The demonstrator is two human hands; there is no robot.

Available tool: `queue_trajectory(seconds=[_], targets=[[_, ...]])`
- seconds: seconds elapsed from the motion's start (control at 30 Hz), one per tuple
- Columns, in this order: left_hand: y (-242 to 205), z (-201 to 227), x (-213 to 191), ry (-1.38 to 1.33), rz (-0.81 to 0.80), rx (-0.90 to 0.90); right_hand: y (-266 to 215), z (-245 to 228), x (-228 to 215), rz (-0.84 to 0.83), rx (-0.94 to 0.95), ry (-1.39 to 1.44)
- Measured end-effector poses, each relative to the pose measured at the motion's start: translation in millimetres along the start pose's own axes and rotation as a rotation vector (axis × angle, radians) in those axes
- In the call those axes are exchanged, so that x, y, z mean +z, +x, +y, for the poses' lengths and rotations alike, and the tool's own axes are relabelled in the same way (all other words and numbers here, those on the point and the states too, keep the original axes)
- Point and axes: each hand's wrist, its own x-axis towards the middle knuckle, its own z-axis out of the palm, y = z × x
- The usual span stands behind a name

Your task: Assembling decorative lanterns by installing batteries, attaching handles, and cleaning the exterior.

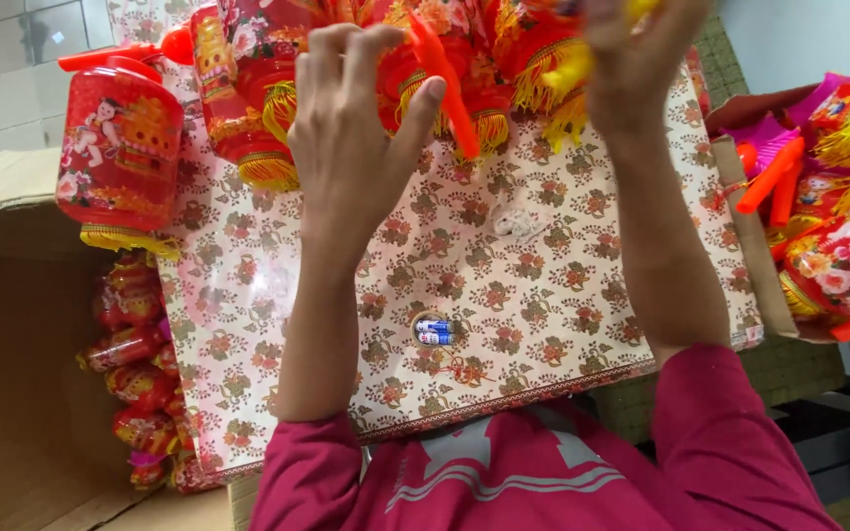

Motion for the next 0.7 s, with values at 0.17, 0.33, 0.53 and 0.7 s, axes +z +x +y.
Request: queue_trajectory(seconds=[0.17,0.33,0.53,0.7], targets=[[-4,-8,15,0.062,0.036,0.014,-20,26,-63,0.066,0.171,0.669],[-12,25,13,-0.088,-0.127,0.150,-9,-11,-100,0.195,-0.278,0.580],[-38,39,28,-0.628,-0.279,0.296,-43,4,-134,0.408,-0.380,-0.486],[-85,17,35,-1.437,-0.610,-0.065,-56,-24,-126,-0.065,0.196,0.577]])
